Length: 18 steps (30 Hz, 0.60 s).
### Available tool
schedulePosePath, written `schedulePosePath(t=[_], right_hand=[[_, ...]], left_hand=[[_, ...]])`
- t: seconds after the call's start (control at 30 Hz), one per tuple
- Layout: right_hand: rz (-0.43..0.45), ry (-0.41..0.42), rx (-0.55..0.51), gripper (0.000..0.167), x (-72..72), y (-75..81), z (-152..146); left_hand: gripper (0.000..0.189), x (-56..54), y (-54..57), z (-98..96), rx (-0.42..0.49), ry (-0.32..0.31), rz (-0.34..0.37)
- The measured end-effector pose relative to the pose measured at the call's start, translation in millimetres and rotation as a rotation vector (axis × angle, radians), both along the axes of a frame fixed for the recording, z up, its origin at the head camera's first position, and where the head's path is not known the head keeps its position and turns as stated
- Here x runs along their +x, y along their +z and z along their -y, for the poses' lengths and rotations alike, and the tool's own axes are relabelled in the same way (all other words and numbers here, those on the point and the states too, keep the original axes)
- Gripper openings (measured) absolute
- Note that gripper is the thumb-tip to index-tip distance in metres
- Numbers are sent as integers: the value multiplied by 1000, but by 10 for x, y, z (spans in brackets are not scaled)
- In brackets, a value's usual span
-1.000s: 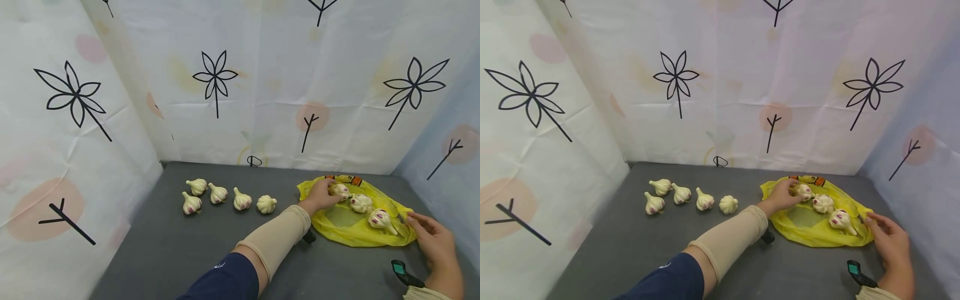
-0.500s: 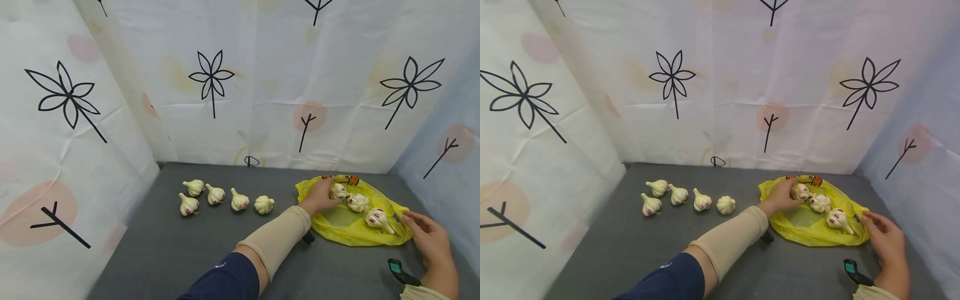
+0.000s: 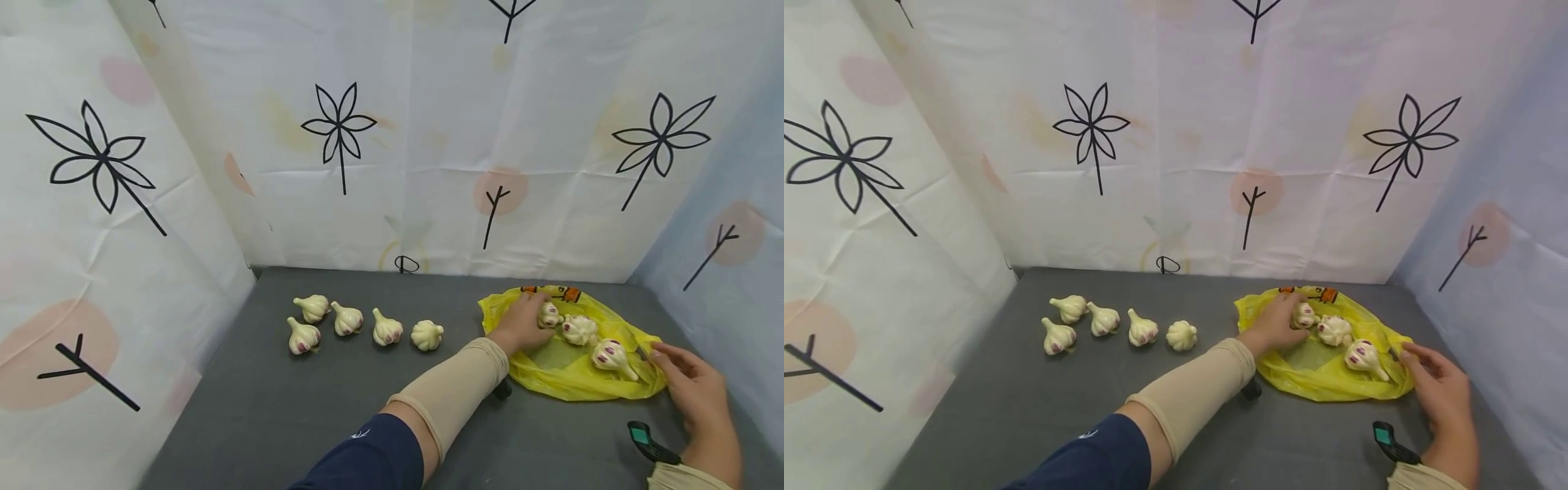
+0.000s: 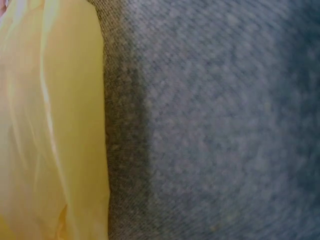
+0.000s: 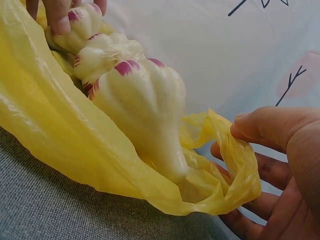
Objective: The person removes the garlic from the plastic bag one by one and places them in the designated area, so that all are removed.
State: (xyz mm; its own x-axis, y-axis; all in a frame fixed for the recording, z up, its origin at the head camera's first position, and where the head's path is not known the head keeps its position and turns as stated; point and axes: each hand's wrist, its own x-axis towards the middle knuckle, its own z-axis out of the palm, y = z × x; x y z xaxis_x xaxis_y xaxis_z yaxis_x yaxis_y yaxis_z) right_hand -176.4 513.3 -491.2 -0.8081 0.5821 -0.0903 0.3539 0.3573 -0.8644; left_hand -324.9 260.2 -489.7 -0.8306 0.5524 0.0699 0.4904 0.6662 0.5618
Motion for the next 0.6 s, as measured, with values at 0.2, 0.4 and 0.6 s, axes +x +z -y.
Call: schedulePosePath(t=[0.2,0.4,0.6], right_hand=[[16,-1,1,32,-11,9,3],[-10,17,2,20,4,6,13],[-49,10,-17,8,10,12,10]], left_hand=[[55,-24,-19,7,20,10,-17],[52,-26,8,42,31,11,-14],[54,11,143,80,106,20,-30]])
